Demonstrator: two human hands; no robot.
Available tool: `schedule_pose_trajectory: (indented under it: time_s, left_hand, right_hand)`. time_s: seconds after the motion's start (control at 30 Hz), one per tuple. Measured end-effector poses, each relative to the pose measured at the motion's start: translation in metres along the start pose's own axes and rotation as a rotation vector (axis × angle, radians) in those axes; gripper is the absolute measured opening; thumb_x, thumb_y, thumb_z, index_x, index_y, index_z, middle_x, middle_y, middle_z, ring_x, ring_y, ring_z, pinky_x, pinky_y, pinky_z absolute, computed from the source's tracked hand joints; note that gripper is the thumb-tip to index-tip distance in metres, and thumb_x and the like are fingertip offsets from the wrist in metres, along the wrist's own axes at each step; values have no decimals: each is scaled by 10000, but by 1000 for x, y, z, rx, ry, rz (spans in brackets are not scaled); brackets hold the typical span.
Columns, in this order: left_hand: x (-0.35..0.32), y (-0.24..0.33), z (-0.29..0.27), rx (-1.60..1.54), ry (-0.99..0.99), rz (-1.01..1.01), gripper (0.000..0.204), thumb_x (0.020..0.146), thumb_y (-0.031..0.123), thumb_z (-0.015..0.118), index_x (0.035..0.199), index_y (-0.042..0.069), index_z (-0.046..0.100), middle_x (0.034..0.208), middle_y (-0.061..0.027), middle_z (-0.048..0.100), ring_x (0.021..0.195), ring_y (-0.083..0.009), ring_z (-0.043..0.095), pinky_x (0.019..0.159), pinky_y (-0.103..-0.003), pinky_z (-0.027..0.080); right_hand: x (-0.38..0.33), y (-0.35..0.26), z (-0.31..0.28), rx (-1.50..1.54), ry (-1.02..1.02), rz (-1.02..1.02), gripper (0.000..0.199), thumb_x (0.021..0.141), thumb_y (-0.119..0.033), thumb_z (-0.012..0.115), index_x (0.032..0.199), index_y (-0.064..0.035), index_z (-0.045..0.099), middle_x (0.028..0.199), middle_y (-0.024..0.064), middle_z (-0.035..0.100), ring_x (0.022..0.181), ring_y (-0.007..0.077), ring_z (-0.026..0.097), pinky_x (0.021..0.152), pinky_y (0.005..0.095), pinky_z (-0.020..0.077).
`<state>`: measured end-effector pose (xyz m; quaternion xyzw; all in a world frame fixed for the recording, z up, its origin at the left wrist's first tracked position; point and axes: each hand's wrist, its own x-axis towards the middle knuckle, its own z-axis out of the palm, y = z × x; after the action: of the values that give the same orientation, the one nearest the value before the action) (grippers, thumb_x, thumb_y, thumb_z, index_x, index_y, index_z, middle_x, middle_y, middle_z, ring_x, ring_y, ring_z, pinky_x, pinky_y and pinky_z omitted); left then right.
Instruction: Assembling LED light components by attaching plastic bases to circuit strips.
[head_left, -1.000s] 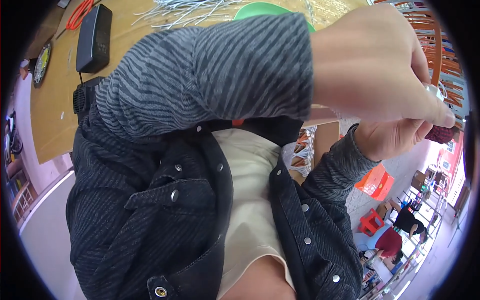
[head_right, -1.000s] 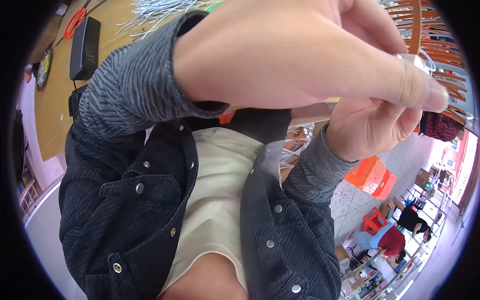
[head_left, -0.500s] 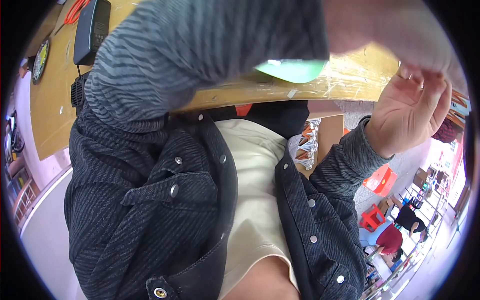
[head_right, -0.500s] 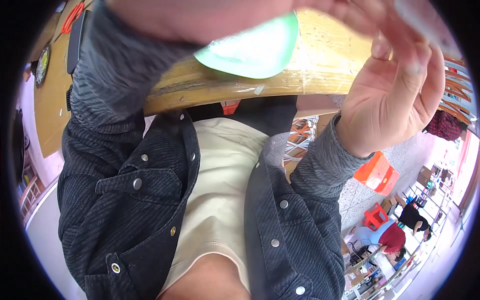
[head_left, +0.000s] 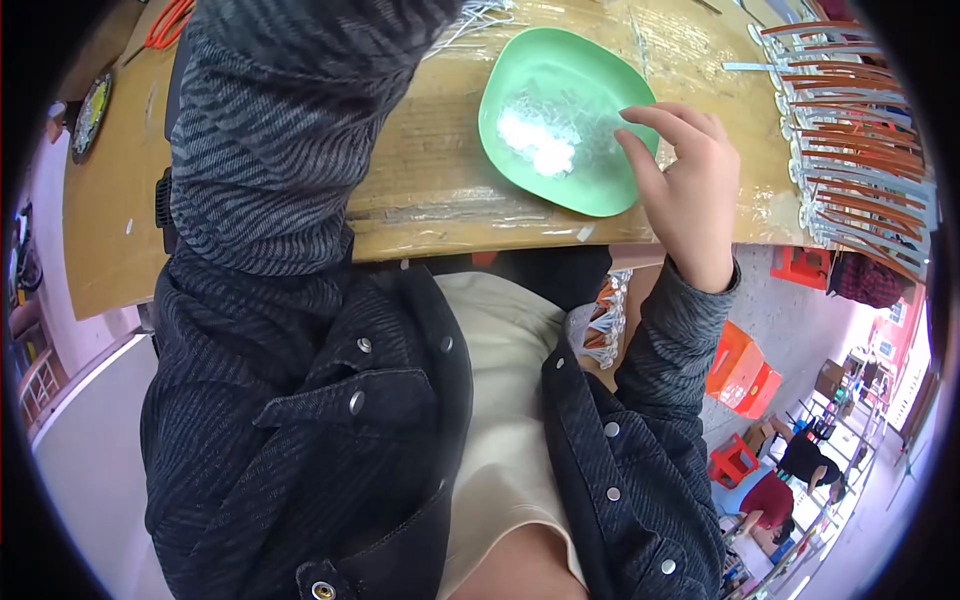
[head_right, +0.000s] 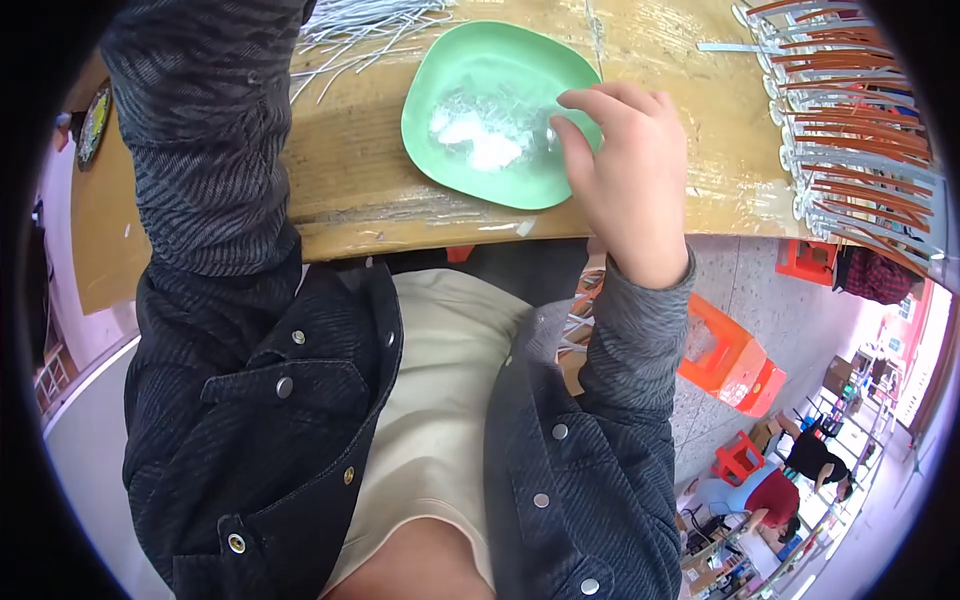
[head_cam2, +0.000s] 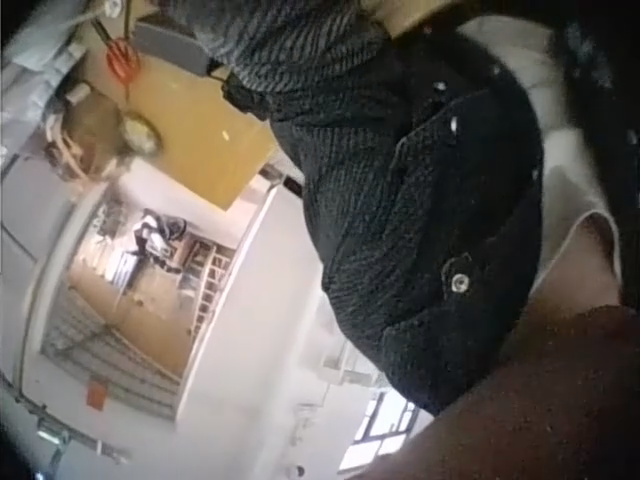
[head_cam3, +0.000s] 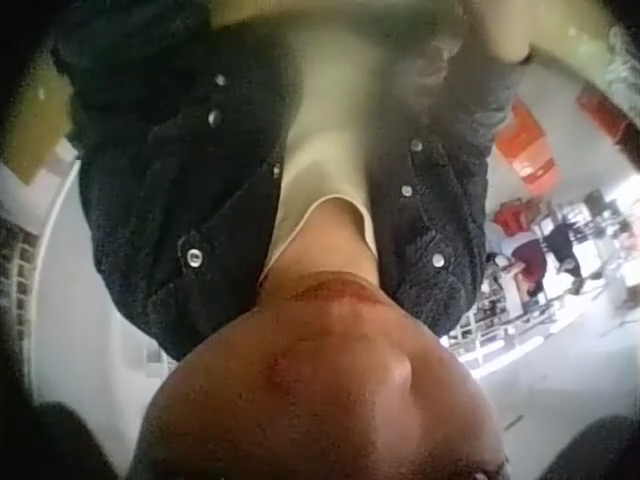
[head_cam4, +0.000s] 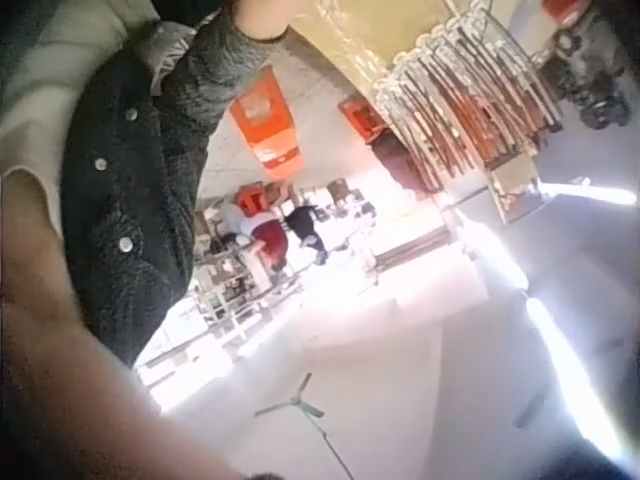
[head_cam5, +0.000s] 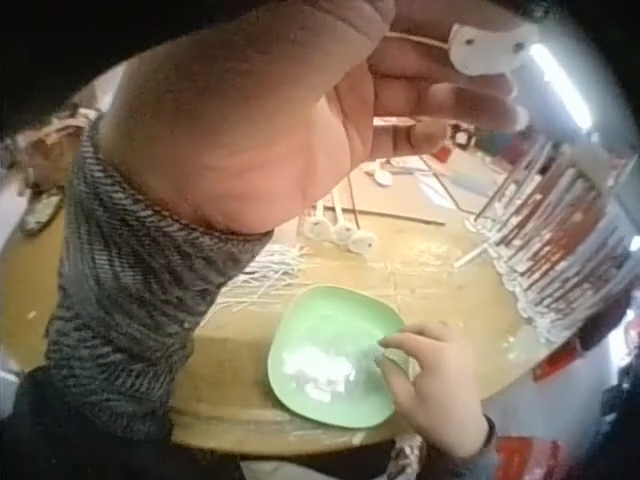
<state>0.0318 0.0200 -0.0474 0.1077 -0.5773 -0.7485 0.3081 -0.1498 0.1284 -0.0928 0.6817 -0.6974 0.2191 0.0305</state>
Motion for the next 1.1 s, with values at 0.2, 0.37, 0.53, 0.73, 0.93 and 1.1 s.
schedule_pose_trajectory:
  time_s: [0.2,0.37,0.53,0.73,0.93,1.1]
  left_hand:
    - [6,5,-12,-61,28,37,399,932,230,676,1213,-50,629,1010,-175,708,783,-199,685,745,-310,554]
    - [5,6,-18,-109,59,50,389,938,221,669,1217,-47,627,1027,-175,706,788,-199,683,752,-314,555]
    - [4,9,-23,-150,90,56,379,945,212,663,1222,-44,626,1044,-174,703,793,-199,681,759,-318,556]
    - [7,21,-26,-189,111,73,367,953,201,656,1228,-40,624,1064,-174,699,799,-199,679,768,-322,557]
    - [23,49,-23,-189,91,122,356,961,191,648,1233,-36,622,1085,-174,696,806,-199,677,776,-327,557]
    - [50,63,-18,-188,31,171,346,968,182,642,1238,-33,621,1102,-174,693,811,-200,675,784,-331,558]
  right_hand:
    - [11,1,15,-21,-41,48,168,783,-98,754,938,-34,738,944,132,657,905,315,614,814,391,487]
    - [9,-1,19,-14,-53,66,185,770,-101,764,941,-35,734,937,144,620,918,320,589,826,396,474]
    - [9,-1,20,63,-101,118,168,717,-66,785,869,-57,714,952,129,613,946,322,558,830,404,471]
    - [7,0,11,173,-108,135,171,691,-57,802,821,-16,698,833,103,627,779,245,614,700,344,474]
    - [7,2,-8,754,23,266,54,822,20,735,872,32,720,866,68,710,739,115,645,686,245,507]
    - [5,5,-17,1052,161,376,108,890,50,661,989,90,676,887,101,703,750,129,648,696,232,513]
